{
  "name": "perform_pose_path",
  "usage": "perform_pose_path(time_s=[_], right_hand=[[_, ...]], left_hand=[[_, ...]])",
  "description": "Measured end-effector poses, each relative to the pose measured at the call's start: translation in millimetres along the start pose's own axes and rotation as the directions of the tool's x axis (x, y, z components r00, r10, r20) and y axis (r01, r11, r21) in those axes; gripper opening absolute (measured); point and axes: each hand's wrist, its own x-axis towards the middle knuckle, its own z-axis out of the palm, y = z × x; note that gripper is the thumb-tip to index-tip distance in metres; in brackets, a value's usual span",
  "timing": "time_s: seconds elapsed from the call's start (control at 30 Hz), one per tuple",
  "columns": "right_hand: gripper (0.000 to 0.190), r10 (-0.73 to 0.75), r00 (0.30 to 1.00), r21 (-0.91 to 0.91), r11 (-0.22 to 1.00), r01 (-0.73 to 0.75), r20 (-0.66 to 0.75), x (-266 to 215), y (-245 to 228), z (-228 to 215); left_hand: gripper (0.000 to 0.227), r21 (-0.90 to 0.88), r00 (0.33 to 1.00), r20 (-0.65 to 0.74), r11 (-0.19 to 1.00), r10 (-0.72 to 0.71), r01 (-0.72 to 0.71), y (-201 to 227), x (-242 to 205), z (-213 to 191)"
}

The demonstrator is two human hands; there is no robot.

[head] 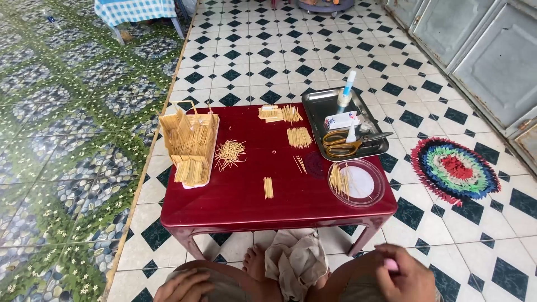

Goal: Picking up and organizing toothpicks on a table for a craft project

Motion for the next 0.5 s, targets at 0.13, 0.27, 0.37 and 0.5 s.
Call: perform_pose_path(time_s=[0.13, 0.27, 0.37, 0.5], right_hand=[[0.017, -0.069, 0.996, -0.119, 0.991, 0.063, -0.052, -13.0, -6.1, -19.5], [0.014, -0.126, 0.992, -0.2, 0.972, 0.122, -0.008, -1.3, -27.6, -39.4], [0.012, -0.257, 0.966, -0.216, 0.944, 0.248, -0.016, 4.8, -19.8, -38.6], [0.018, -0.127, 0.984, -0.357, 0.92, 0.163, 0.123, 15.5, -27.3, -46.4]], left_hand=[[0.021, -0.015, 0.992, -0.035, 0.992, -0.124, 0.123, 11.5, 22.8, -24.3], [0.023, 0.04, 0.965, -0.109, 0.969, -0.239, 0.245, 28.7, 46.4, -42.9], [0.024, 0.017, 0.971, -0.066, 0.972, -0.232, 0.233, 26.4, 48.5, -46.0], [0.026, 0.04, 0.948, -0.172, 0.96, -0.266, 0.277, 36.4, 65.9, -58.7]])
